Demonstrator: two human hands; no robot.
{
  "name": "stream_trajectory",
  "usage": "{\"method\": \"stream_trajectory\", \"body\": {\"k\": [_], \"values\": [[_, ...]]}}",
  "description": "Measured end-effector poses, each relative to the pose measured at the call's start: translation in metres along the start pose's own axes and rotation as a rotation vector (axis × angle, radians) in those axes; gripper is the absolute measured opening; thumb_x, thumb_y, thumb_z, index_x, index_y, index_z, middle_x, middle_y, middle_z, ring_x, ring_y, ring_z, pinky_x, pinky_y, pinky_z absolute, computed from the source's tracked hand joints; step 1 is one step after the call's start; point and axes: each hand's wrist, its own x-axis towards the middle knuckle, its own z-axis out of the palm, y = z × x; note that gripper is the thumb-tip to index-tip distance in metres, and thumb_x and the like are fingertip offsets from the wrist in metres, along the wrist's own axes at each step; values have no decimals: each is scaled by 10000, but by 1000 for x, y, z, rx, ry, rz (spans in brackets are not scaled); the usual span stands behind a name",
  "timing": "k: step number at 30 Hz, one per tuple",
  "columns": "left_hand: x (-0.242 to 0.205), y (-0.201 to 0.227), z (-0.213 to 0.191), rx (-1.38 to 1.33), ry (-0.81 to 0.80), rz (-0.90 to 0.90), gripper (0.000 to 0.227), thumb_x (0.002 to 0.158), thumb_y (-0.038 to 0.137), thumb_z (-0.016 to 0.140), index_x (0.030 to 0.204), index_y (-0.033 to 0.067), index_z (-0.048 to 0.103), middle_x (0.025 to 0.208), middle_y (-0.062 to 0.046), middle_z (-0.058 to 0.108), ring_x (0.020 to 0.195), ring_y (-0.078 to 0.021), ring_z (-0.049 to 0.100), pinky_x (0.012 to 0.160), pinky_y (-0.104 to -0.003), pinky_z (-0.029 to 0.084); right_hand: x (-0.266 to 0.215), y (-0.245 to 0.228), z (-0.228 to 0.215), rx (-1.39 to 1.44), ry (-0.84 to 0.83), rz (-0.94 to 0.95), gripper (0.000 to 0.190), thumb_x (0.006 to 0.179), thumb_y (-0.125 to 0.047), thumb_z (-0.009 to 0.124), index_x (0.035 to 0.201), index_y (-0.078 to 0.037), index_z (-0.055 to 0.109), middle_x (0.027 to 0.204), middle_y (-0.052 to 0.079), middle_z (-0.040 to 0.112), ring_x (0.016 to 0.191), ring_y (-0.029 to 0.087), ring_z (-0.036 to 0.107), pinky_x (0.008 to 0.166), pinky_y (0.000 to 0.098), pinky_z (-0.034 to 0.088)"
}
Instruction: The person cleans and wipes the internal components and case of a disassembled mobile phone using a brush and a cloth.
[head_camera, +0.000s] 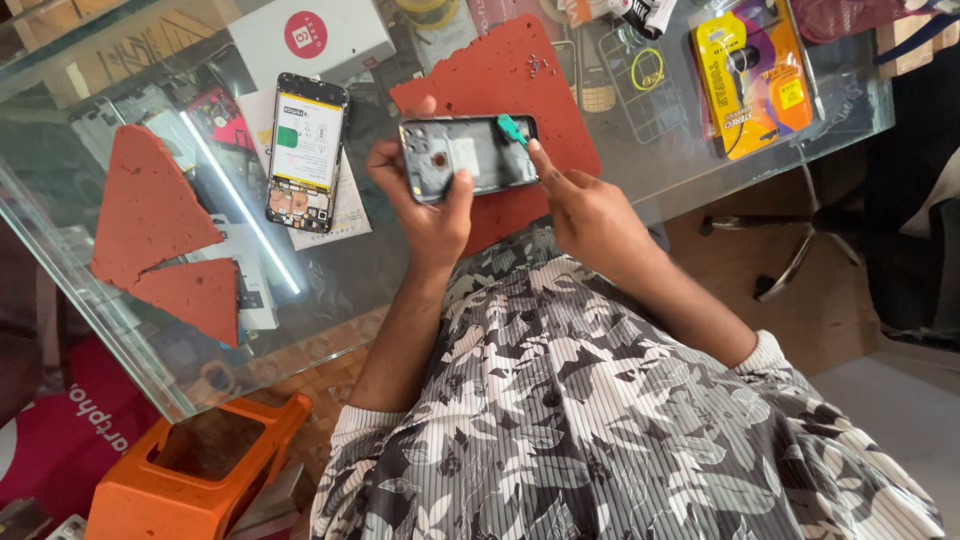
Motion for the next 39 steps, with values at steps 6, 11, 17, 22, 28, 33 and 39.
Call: {"method": "stream_trajectory", "body": {"k": [6, 11, 17, 22, 28, 33, 39], "values": [[-6, 14, 2, -133, -128, -155, 827, 887, -59, 685, 1523, 117, 186, 1431, -146, 415, 1390, -257, 452, 1196, -422, 379, -8, 11, 6, -214, -37, 125, 671, 917, 3, 578, 1572, -59, 443, 824, 211, 628, 680, 421, 636, 628, 532, 514], [-13, -2, 9, -62, -253, 46, 834, 882, -84, 751, 1442, 199, 201, 1381, -113, 374, 1446, -299, 455, 1230, -468, 380, -16, 9, -9, -210, -92, 136, 692, 864, 7, 571, 1545, -27, 457, 783, 225, 632, 669, 436, 634, 619, 538, 507], [-17, -14, 6, -27, -263, 73, 864, 866, -37, 814, 1401, 227, 190, 1379, -104, 353, 1406, -314, 500, 1188, -472, 445, -31, 2, -31, -169, -234, 142, 697, 853, 10, 572, 1534, 19, 424, 750, 234, 638, 676, 440, 641, 636, 543, 502], [-18, -16, 4, -53, -274, 55, 868, 869, -46, 818, 1400, 243, 195, 1408, -106, 345, 1422, -310, 490, 1200, -467, 461, -5, 10, -10, -278, -119, 91, 761, 827, 11, 600, 1568, 20, 424, 679, 212, 603, 620, 421, 633, 609, 517, 512], [-18, -21, 6, -31, -256, 82, 893, 840, -27, 834, 1394, 236, 185, 1438, -124, 330, 1462, -331, 495, 1189, -477, 488, -35, -13, -24, -546, -396, 287, 798, 815, -53, 623, 1578, -128, 402, 823, 173, 643, 596, 338, 675, 524, 461, 543], [-14, -18, 5, 30, -288, 123, 895, 831, -48, 832, 1392, 233, 194, 1450, -123, 342, 1453, -330, 514, 1269, -532, 369, -11, 4, -7, -460, -134, 163, 782, 817, -24, 616, 1576, -104, 442, 849, 166, 641, 598, 359, 653, 553, 457, 540], [-12, -18, 3, 33, -312, 176, 875, 848, -10, 856, 1380, 224, 201, 1471, -115, 335, 1450, -313, 518, 1247, -523, 427, -29, -5, -45, -317, -308, 211, 751, 810, -3, 588, 1545, -87, 460, 792, 190, 670, 683, 397, 670, 646, 506, 536]]}}
